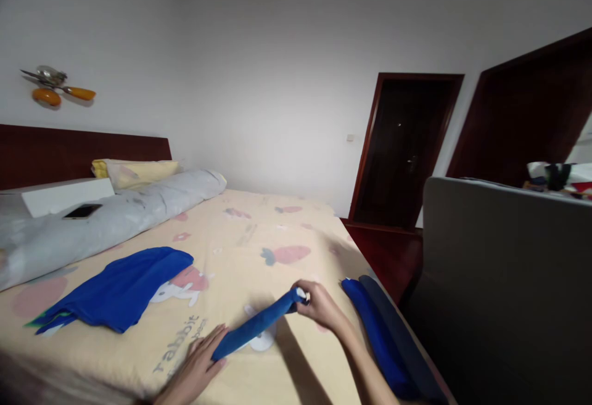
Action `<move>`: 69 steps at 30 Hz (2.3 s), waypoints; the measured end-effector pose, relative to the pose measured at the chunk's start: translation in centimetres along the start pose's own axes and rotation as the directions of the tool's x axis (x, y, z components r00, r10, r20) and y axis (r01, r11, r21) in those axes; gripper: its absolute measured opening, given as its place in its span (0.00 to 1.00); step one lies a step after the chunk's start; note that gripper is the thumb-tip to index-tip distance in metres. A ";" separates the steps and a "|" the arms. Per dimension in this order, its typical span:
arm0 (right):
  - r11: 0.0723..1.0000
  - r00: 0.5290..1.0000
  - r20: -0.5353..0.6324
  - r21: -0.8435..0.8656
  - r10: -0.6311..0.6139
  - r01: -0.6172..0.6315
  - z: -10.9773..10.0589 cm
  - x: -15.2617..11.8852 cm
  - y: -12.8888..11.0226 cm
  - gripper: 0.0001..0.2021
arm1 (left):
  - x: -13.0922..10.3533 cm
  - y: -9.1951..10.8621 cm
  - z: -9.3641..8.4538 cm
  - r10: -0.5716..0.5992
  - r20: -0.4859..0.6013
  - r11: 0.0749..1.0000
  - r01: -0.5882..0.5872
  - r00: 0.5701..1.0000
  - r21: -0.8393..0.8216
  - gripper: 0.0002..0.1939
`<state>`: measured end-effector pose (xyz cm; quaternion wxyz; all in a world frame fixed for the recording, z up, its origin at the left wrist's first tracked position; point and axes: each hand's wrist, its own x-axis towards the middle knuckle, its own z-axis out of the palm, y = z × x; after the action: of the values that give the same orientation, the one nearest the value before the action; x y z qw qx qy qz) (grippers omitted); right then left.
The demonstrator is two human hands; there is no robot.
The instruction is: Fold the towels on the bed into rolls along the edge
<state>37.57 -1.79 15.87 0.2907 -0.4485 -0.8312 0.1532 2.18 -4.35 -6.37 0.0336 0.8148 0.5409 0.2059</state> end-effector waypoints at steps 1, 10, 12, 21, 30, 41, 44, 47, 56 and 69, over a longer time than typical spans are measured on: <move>1.000 1.000 -0.005 -0.007 -0.021 0.021 -2.0 0.7 -1.0 0.15 | -0.2 0.0 0.3 0.009 0.011 1.000 -0.009 1.000 -0.006 0.29; 0.920 1.000 0.005 -0.391 0.030 -0.025 -12.1 2.0 -0.7 0.11 | -0.8 -0.4 2.1 0.042 -0.082 0.998 -0.038 0.996 0.056 0.26; 0.892 0.996 0.005 -0.446 0.090 -0.079 -12.3 1.4 1.0 0.11 | -0.8 -0.4 2.1 0.051 -0.093 0.997 -0.045 0.994 0.065 0.25; 0.875 0.981 0.015 -0.455 0.193 -0.165 -14.1 -0.5 3.4 0.15 | -0.8 -0.5 2.1 0.070 -0.126 0.996 -0.063 0.990 0.058 0.25; 0.707 0.983 -0.008 -0.695 0.181 -0.135 -16.5 3.2 7.9 0.10 | -0.9 -0.5 1.9 0.057 -0.101 0.997 -0.051 0.993 0.065 0.24; 0.425 0.965 -0.088 -0.905 -0.248 0.027 -12.1 -1.4 9.5 0.14 | -1.1 0.0 1.1 0.069 -0.130 0.996 -0.060 0.989 0.066 0.24; 0.420 0.947 -0.039 -0.901 -0.318 0.104 -5.9 -6.7 12.2 0.15 | -1.2 0.3 0.7 0.068 -0.137 0.996 -0.060 0.988 0.062 0.24; 0.474 0.941 -0.095 -0.877 -0.325 0.075 0.1 -11.9 14.7 0.17 | -1.3 0.6 0.5 0.068 -0.152 0.996 -0.058 0.986 0.066 0.23; 0.614 0.946 -0.238 -0.788 -0.222 -0.054 6.4 -19.1 17.0 0.19 | -1.2 0.5 0.3 0.082 -0.157 0.992 -0.066 0.984 0.105 0.23; 0.843 0.892 -0.449 -0.460 0.050 -0.279 9.6 -21.8 18.0 0.18 | 0.5 -3.4 -3.1 -0.197 -0.331 0.977 0.211 0.923 0.009 0.16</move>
<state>52.77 -10.03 -8.46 0.3181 -0.6030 -0.7164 -0.1485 -1.76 -3.02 -4.35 -0.0537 0.7090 0.6251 0.3221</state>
